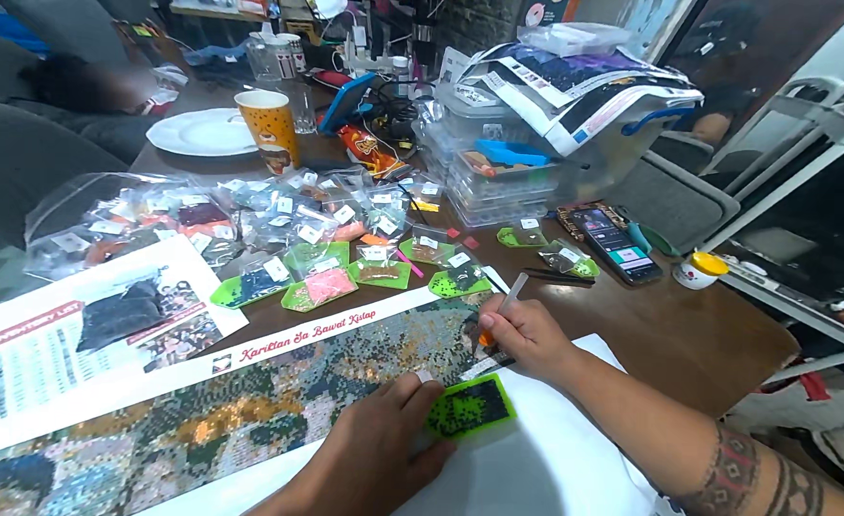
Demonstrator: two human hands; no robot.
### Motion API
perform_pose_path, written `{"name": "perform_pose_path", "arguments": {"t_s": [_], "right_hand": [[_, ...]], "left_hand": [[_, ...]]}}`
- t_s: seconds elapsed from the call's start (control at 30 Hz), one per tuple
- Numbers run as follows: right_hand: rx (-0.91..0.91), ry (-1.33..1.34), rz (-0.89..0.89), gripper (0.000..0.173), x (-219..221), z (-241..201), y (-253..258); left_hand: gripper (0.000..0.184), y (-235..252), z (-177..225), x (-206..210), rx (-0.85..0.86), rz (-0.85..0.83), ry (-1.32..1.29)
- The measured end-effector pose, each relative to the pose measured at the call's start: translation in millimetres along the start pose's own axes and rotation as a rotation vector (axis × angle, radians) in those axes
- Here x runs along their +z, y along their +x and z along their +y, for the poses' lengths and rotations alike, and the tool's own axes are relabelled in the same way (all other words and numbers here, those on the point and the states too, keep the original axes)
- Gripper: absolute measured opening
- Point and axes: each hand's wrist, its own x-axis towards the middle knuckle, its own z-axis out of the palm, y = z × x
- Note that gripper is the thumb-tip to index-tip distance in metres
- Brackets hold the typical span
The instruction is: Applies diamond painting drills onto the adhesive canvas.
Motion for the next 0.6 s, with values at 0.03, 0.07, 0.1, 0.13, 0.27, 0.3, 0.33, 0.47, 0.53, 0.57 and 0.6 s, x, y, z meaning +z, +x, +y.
{"name": "perform_pose_path", "arguments": {"t_s": [0.03,0.07,0.1,0.13,0.27,0.3,0.33,0.47,0.53,0.57,0.6], "right_hand": [[-0.002,0.010,-0.002,0.029,-0.3,0.4,0.3],[-0.010,0.018,-0.013,0.029,-0.5,0.7,0.7],[-0.019,0.026,-0.026,0.029,-0.7,1.0,1.1],[-0.026,0.035,-0.040,0.029,-1.0,1.2,1.3],[-0.046,0.048,-0.069,0.028,-1.6,2.0,1.5],[-0.053,0.047,-0.071,0.028,-1.5,2.6,1.5],[-0.063,0.039,-0.075,0.028,-1.5,3.1,1.7],[-0.122,-0.051,-0.118,0.033,-2.5,2.4,3.0],[-0.160,-0.080,-0.139,0.034,-2.3,0.5,3.8],[-0.169,-0.087,-0.136,0.034,-1.4,-0.7,4.0],[-0.166,-0.091,-0.125,0.033,-0.2,-1.9,3.8]], "left_hand": [[0.048,-0.1,-0.2,0.3,0.002,0.004,-0.001],[0.048,-0.3,-0.6,0.4,0.006,0.011,0.000],[0.048,-0.4,-0.7,0.2,0.007,0.015,0.001],[0.048,-0.4,-0.7,0.3,0.009,0.018,0.002],[0.048,-0.7,-0.8,1.4,0.010,0.024,0.010],[0.048,-0.7,-0.8,1.4,0.009,0.022,0.012],[0.048,-0.6,-0.6,1.2,0.006,0.018,0.012],[0.049,-0.3,-0.9,0.5,0.008,0.008,0.008],[0.049,-0.4,-1.2,0.8,0.012,0.017,0.007],[0.048,-0.2,-1.0,0.8,0.010,0.019,0.008],[0.048,-0.1,-0.5,0.4,0.008,0.017,0.008]]}}
